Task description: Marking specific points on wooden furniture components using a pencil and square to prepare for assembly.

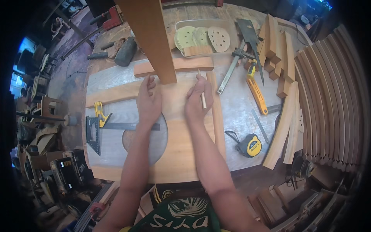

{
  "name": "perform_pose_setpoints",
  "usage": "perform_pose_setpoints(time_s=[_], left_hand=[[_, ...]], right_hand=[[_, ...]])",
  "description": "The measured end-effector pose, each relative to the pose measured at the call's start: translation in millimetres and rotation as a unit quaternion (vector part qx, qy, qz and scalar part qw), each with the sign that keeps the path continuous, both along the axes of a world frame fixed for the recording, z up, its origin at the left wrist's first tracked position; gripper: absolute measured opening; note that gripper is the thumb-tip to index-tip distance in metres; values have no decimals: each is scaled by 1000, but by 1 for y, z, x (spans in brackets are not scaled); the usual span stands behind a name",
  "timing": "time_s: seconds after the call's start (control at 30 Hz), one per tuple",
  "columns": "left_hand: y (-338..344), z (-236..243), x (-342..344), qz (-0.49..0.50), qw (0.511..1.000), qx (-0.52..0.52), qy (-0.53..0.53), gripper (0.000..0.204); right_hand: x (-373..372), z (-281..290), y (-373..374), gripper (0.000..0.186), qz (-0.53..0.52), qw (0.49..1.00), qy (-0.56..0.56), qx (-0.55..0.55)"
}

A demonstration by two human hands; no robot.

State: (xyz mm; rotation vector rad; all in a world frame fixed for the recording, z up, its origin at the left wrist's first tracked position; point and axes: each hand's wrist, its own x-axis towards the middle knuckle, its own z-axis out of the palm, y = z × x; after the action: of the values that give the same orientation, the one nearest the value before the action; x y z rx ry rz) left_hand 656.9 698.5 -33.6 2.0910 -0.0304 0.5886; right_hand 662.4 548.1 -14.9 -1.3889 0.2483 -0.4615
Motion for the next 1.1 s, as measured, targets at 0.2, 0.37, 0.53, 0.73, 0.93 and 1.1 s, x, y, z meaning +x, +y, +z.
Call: perform_pose_setpoints(time_s=[0.2, 0.37, 0.53, 0.73, 0.93, 1.1], left_hand=[[-3, 3, -1, -30, 998, -51, 32, 63], [1, 7, -1, -24, 996, -69, 48, 64], [15, -9, -1, -26, 999, -11, 40, 68], [-1, 11, 2, -47, 996, 3, 69, 77], [7, 12, -1, -73, 996, 33, 36, 79], [4, 17, -2, -96, 995, 17, 39, 71]], right_hand=[[40, -1, 17, 37, -71, 986, -119, -92], [43, -4, 24, 37, -38, 982, -152, -107], [40, 2, 34, 42, 23, 978, -134, -156], [34, -12, 18, 60, 124, 970, -195, -77], [34, -9, 32, 62, 151, 969, -172, -92], [31, 0, 33, 66, 112, 987, -98, -58]])
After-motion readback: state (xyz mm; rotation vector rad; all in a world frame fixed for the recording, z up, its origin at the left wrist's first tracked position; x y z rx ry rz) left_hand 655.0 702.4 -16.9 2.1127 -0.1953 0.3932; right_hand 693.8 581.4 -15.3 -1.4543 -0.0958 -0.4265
